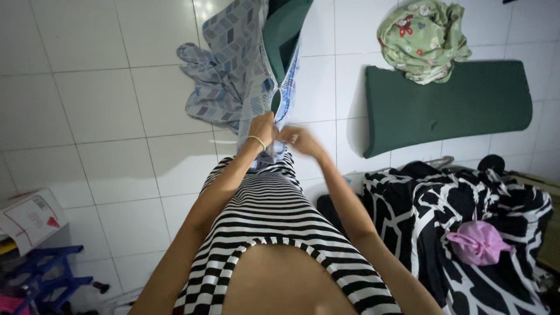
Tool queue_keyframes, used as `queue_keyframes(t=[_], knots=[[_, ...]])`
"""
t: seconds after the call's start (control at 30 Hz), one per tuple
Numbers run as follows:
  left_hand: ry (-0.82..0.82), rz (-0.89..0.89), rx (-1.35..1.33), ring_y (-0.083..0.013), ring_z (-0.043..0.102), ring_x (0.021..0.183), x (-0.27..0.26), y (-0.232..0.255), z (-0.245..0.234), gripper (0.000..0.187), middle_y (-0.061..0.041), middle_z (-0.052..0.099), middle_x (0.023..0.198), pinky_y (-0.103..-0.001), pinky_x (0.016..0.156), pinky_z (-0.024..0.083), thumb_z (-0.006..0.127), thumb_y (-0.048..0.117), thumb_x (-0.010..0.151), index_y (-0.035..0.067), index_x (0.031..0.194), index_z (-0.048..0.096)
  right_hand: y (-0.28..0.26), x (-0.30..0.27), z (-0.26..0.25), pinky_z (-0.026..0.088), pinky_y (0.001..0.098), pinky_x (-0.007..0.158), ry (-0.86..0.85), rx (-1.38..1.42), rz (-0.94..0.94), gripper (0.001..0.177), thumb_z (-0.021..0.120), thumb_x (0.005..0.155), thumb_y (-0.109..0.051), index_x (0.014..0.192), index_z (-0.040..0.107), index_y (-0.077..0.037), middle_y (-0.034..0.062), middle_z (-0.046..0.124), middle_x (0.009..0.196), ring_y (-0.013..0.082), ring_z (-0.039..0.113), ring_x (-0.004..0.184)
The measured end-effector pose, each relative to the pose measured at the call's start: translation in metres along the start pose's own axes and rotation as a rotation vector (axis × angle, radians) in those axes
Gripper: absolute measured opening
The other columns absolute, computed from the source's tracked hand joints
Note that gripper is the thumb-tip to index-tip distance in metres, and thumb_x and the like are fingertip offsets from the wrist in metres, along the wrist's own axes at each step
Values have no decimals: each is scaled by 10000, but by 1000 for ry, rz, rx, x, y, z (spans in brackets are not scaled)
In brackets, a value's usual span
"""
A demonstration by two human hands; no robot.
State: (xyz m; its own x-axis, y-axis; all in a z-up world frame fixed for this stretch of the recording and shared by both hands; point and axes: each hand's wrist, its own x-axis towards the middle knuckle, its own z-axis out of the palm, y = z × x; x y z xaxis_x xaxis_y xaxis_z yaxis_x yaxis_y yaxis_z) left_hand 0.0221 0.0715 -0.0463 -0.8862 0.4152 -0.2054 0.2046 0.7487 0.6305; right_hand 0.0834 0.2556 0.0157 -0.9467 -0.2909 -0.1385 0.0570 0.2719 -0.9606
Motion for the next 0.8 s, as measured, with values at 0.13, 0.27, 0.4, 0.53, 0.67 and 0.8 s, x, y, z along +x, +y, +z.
queue_keyframes(t=[0.13,0.27,0.4,0.53,0.67,0.8], knots=[[-72,20,-27,-488,674,851,-3,14,-4,149,-293,692,861,-578,798,519,629,67,772,-16,895,623,20,87,-52,555,404,819,275,-328,-162,156,699,974,-123,1091,744,-30,160,709,1022,325,699,931],[-55,68,-40,-481,677,854,-4,20,-22,138,-280,696,874,-571,796,523,627,55,773,-26,883,615,19,134,-60,556,415,779,78,-437,51,192,752,915,-235,1019,764,-75,163,712,939,325,705,838],[-76,56,-27,-468,679,866,-15,20,-38,120,-279,691,884,-551,820,532,619,41,813,-31,909,607,15,142,-66,559,401,775,-91,-454,177,223,753,864,-245,1008,755,-74,145,749,903,293,717,832],[-39,130,-42,-473,674,830,-22,32,-55,182,-280,683,843,-559,770,525,630,30,734,-34,902,607,-5,151,-79,566,382,791,-254,-194,-29,276,716,900,-253,1067,711,-34,104,746,922,231,723,865],[-153,134,-28,-467,676,830,-40,48,-64,143,-271,686,851,-557,777,535,617,32,795,-11,932,617,-12,164,-82,573,370,732,-500,-168,404,336,709,933,-390,980,739,-58,103,709,864,196,671,790],[-179,123,24,-460,687,822,-54,50,-66,117,-273,688,844,-555,782,547,614,38,815,8,928,623,4,181,-76,533,317,744,-681,-362,270,404,724,918,-460,1009,771,-70,52,738,890,135,677,818]])
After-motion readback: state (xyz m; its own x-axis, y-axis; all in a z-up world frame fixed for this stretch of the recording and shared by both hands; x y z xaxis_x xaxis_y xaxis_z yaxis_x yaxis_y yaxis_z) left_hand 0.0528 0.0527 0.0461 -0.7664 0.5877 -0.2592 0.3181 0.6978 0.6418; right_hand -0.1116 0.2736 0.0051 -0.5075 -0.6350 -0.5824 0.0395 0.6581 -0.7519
